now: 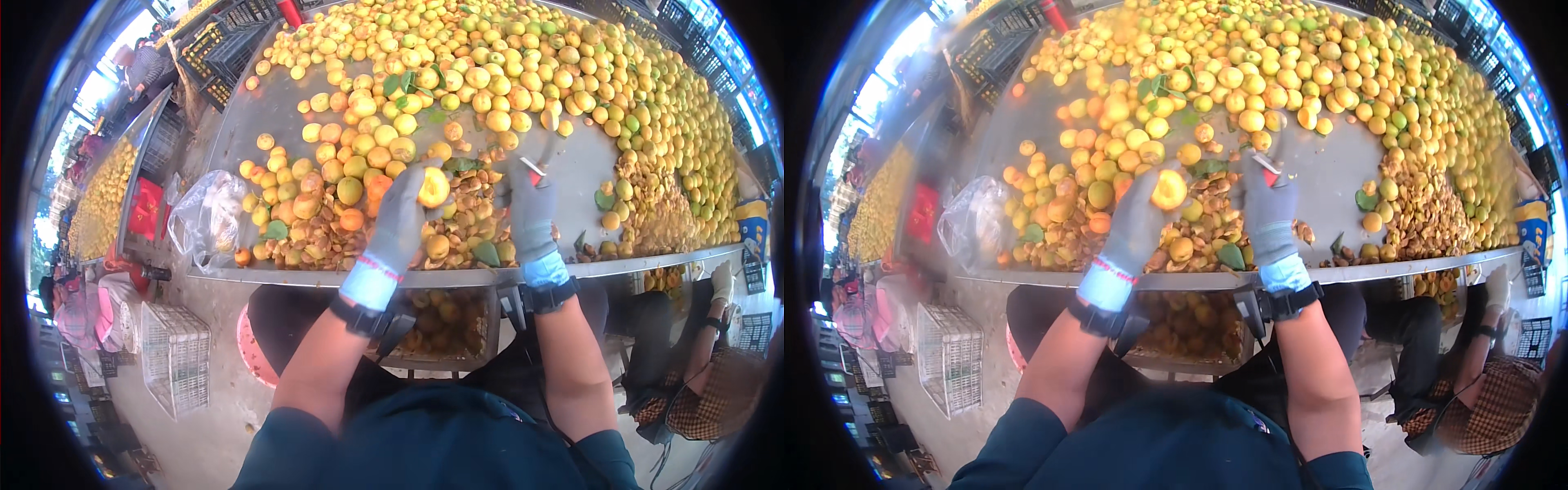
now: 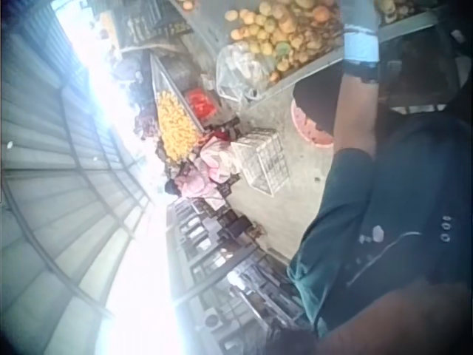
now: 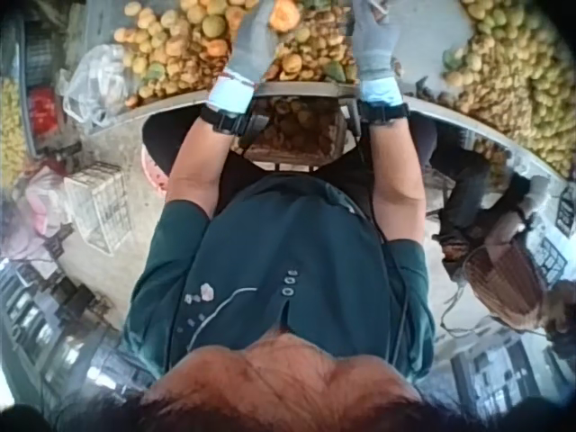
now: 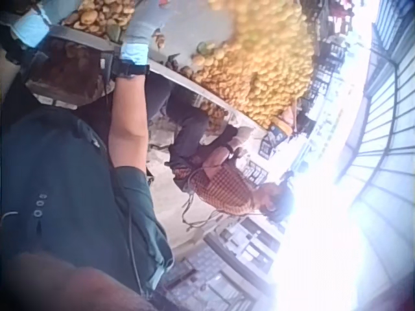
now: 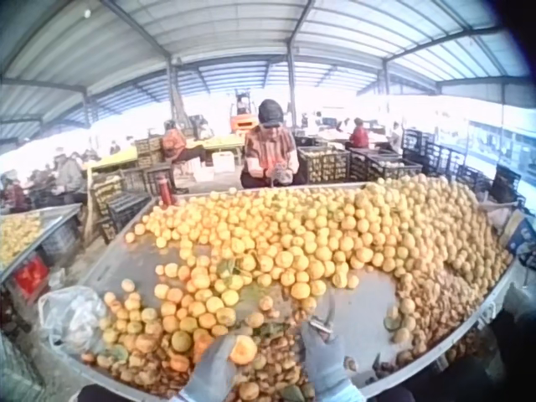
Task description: The person sits at a metal table and peels mangoes one by one using a small knife. They pick up a mango, peel the skin, and place the peeled fruit into a container below the table while discarding the peels onto the table surface.
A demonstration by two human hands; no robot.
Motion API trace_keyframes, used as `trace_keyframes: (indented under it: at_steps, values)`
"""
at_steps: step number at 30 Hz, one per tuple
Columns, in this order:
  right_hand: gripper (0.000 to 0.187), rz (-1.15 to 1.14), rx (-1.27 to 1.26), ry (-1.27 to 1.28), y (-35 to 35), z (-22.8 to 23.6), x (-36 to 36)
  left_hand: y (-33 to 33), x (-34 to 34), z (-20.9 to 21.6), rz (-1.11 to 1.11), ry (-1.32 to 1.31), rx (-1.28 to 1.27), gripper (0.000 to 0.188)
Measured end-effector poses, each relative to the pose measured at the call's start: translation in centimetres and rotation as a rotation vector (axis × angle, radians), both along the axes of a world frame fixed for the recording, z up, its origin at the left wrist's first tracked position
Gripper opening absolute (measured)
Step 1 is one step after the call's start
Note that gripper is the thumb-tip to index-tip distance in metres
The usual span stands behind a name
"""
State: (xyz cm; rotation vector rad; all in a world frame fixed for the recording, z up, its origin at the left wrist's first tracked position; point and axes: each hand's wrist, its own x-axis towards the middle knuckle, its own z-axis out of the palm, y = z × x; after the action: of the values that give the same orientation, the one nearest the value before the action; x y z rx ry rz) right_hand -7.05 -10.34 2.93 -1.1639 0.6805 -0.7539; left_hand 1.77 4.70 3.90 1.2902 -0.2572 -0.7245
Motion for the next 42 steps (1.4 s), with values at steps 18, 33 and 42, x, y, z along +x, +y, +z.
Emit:
trace_keyframes:
  at_steps: [18,33,42]
  values:
    - [0.024,0.270,0.054,0.107,6.3,1.5,-8.0,4.7,4.1,0.4,-0.296,-1.556,0.736,0.035]
    - [0.027,0.333,0.193,0.144,3.7,1.8,-8.6,1.3,4.4,3.6,-0.264,-0.363,0.215,0.043]
    - [0.023,0.489,0.117,0.250,7.1,7.4,-9.2,4.2,-4.1,1.9,-0.256,0.316,-0.475,0.056]
